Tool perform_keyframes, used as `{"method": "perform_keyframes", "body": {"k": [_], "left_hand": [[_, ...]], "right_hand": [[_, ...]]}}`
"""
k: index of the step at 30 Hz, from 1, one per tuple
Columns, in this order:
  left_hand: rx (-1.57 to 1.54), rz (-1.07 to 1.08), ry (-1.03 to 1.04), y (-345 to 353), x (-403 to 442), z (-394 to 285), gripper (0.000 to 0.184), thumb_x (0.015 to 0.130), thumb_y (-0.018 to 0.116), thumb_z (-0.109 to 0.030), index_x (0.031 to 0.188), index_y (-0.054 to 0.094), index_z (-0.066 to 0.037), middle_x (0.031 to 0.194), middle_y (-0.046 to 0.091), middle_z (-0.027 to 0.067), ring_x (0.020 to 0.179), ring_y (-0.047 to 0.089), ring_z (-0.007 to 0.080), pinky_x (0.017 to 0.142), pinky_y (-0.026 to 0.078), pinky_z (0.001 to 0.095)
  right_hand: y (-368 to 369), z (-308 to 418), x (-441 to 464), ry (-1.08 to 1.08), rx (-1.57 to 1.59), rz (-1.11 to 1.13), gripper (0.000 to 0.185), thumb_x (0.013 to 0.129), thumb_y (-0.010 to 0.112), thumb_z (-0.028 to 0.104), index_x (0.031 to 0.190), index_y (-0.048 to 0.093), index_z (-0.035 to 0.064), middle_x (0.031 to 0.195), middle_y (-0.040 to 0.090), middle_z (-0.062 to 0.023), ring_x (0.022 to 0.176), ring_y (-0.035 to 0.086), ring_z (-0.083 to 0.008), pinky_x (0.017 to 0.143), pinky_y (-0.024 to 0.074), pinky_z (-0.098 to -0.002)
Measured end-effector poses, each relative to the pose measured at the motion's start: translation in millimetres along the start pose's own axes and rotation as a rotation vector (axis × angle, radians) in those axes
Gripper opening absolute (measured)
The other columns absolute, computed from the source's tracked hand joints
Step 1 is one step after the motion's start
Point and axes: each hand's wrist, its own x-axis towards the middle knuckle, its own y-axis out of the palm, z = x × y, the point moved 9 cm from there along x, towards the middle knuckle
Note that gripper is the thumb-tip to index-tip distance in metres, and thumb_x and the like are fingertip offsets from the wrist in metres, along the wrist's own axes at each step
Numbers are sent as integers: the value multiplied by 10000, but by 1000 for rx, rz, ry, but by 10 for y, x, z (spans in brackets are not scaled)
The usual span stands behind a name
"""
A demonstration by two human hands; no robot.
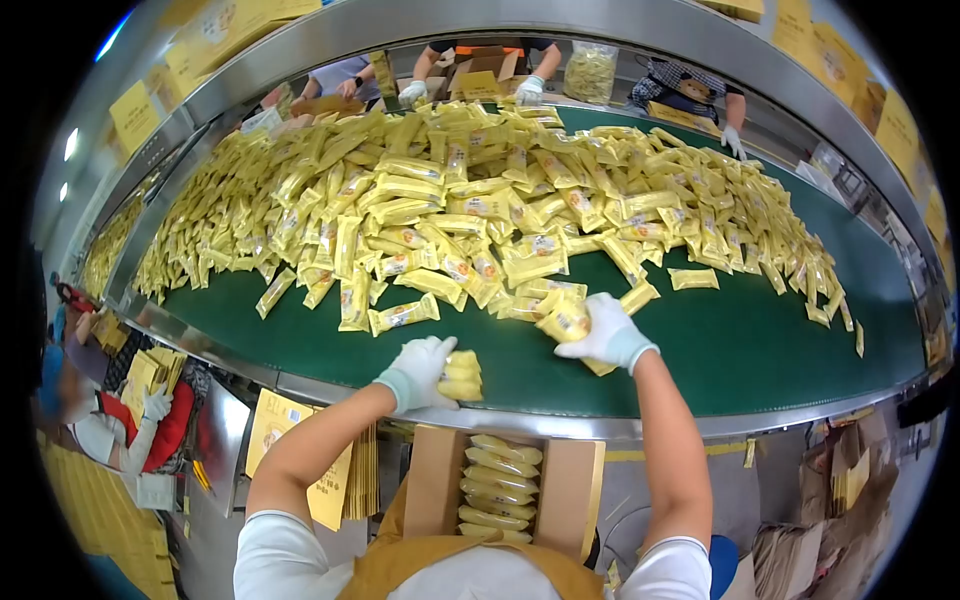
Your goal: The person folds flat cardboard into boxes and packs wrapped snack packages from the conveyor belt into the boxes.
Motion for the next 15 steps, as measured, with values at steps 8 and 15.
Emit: {"method": "perform_keyframes", "body": {"k": [8,15], "left_hand": [[107,-31,-159,-337,309,1066,1134,588,822,-688,1406,499,28,1489,433,247,1411,376,414,1192,294,439],[129,-28,-229,-151,120,840,1177,569,844,-669,1463,431,-24,1321,510,206,1213,506,360,1094,384,451]], "right_hand": [[308,-218,19,84,-27,180,871,611,801,674,1116,664,-22,1157,665,-249,1097,623,-413,1005,475,-427],[351,417,-544,-76,-213,111,865,620,817,595,1219,597,10,1203,521,-233,1115,522,-390,1020,412,-438]]}}
